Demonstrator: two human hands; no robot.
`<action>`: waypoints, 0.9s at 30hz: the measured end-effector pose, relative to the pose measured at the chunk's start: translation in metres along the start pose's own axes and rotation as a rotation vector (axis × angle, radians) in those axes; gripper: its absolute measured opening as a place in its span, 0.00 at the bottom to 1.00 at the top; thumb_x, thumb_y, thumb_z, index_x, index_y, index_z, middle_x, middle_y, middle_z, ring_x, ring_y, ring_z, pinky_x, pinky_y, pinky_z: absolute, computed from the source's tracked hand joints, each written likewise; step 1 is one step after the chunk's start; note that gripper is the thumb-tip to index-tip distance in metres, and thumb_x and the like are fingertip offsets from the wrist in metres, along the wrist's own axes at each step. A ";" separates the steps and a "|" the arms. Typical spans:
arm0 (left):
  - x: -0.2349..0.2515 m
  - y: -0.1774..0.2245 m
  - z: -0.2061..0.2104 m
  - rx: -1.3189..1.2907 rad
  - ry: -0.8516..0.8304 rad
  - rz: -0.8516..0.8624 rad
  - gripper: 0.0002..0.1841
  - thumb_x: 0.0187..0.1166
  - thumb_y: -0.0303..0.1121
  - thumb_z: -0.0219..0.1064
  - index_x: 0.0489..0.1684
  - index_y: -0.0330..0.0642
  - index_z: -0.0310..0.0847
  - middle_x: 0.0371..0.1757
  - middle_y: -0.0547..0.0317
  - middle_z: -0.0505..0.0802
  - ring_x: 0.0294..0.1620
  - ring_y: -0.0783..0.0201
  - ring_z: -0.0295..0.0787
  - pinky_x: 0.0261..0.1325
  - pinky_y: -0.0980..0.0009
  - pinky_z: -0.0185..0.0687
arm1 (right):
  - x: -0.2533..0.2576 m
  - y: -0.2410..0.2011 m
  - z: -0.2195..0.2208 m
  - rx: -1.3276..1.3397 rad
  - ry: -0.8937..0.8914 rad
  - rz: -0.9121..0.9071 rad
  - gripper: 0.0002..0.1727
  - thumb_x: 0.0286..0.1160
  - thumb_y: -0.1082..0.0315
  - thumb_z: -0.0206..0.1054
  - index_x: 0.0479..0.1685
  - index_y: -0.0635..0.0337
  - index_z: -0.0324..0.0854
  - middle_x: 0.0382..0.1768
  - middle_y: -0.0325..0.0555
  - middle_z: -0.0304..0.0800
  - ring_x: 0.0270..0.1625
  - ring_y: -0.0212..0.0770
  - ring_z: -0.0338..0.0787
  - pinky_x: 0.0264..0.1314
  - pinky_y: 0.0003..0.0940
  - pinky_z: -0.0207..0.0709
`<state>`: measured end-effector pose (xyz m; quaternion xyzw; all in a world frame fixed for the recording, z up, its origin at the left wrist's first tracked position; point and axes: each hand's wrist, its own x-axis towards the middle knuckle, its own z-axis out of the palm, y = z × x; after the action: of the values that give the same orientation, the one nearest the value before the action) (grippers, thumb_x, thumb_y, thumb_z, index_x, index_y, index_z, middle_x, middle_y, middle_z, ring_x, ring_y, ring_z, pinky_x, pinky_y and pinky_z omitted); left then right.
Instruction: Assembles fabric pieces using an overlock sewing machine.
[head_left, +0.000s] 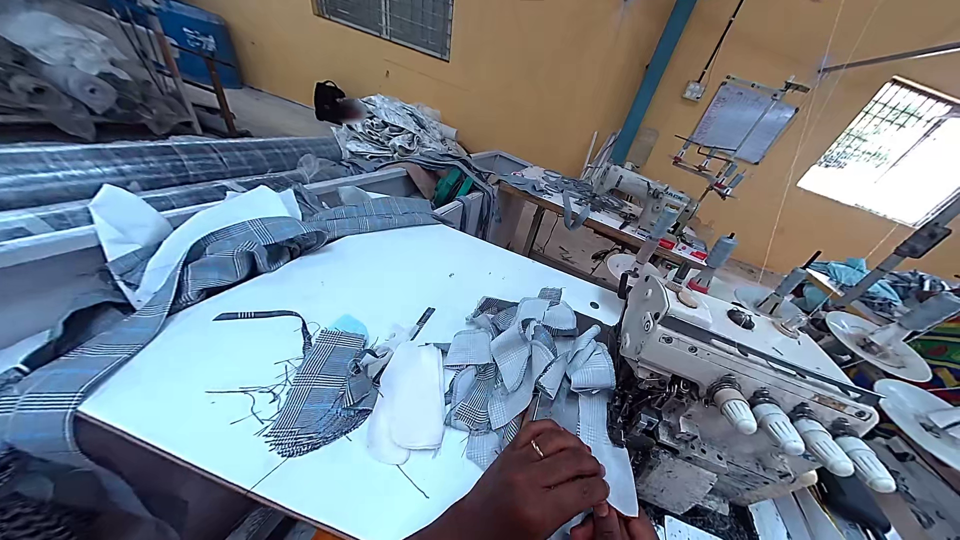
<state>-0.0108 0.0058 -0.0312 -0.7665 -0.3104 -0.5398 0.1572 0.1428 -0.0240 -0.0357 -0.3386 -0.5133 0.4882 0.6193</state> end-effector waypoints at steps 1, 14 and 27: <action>-0.001 0.000 -0.001 0.009 -0.010 0.006 0.06 0.87 0.31 0.62 0.46 0.53 0.85 0.51 0.68 0.93 0.62 0.67 0.84 0.75 0.69 0.69 | 0.000 0.000 0.000 0.001 -0.003 0.001 0.12 0.80 0.84 0.56 0.39 0.60 0.84 0.22 0.32 0.94 0.23 0.24 0.92 0.30 0.19 0.87; -0.001 -0.005 -0.011 -0.053 0.082 -0.070 0.13 0.90 0.33 0.49 0.57 0.48 0.80 0.50 0.60 0.89 0.60 0.64 0.84 0.75 0.69 0.71 | -0.001 -0.001 -0.001 -0.028 -0.001 0.002 0.13 0.80 0.85 0.56 0.39 0.59 0.83 0.22 0.32 0.95 0.23 0.24 0.92 0.30 0.19 0.87; -0.003 -0.003 -0.006 -0.037 -0.102 0.063 0.14 0.84 0.27 0.55 0.57 0.46 0.86 0.60 0.60 0.93 0.70 0.62 0.84 0.84 0.65 0.64 | -0.001 -0.001 -0.002 -0.012 -0.008 -0.009 0.12 0.79 0.84 0.57 0.39 0.60 0.85 0.22 0.31 0.94 0.23 0.24 0.92 0.31 0.19 0.87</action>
<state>-0.0182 0.0038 -0.0323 -0.8053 -0.2838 -0.5003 0.1437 0.1448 -0.0253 -0.0361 -0.3382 -0.5203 0.4838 0.6171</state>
